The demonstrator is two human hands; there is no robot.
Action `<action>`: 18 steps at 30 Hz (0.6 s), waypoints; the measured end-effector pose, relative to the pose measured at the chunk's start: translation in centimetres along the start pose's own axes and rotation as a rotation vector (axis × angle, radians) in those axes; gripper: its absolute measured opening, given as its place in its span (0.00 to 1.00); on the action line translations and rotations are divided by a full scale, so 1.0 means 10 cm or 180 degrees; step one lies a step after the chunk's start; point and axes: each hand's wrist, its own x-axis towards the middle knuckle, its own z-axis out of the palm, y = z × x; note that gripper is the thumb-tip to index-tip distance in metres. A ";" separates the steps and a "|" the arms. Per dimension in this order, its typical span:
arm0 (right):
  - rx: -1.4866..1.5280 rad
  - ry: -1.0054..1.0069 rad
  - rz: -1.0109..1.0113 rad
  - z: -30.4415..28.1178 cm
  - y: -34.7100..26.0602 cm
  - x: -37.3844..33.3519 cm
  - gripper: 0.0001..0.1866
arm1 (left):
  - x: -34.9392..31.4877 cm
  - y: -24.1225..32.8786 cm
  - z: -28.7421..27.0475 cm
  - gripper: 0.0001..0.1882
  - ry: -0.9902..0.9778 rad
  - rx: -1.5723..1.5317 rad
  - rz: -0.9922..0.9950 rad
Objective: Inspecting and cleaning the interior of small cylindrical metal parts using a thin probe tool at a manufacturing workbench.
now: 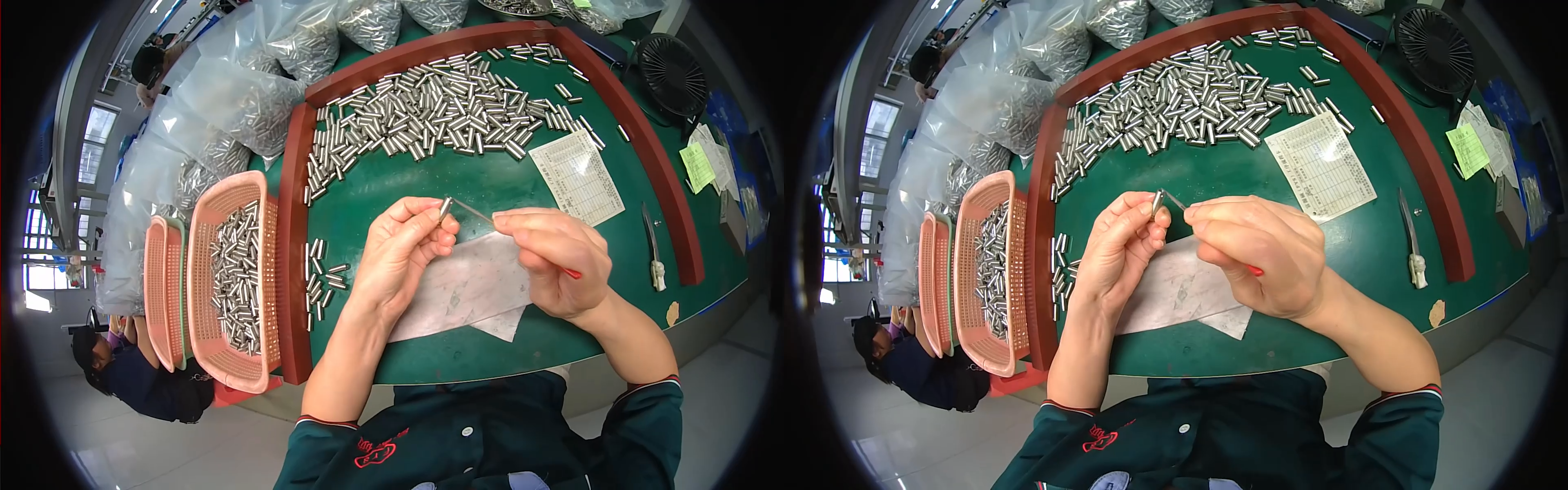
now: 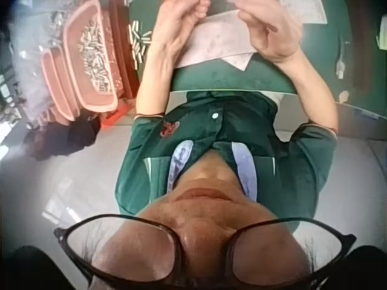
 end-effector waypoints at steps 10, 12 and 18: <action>0.0053 0.0013 -0.0019 -0.02 -0.04 0.00 0.08 | 0.04 0.01 -0.08 0.06 0.0205 0.0085 0.0066; 0.0026 0.0019 -0.0024 -0.02 -0.03 0.00 0.08 | 0.04 0.00 -0.07 0.06 0.0195 0.0108 0.0086; 0.0049 -0.0072 -0.0039 0.00 -0.03 0.02 0.11 | 0.02 -0.02 -0.04 0.06 0.0065 0.0227 0.0140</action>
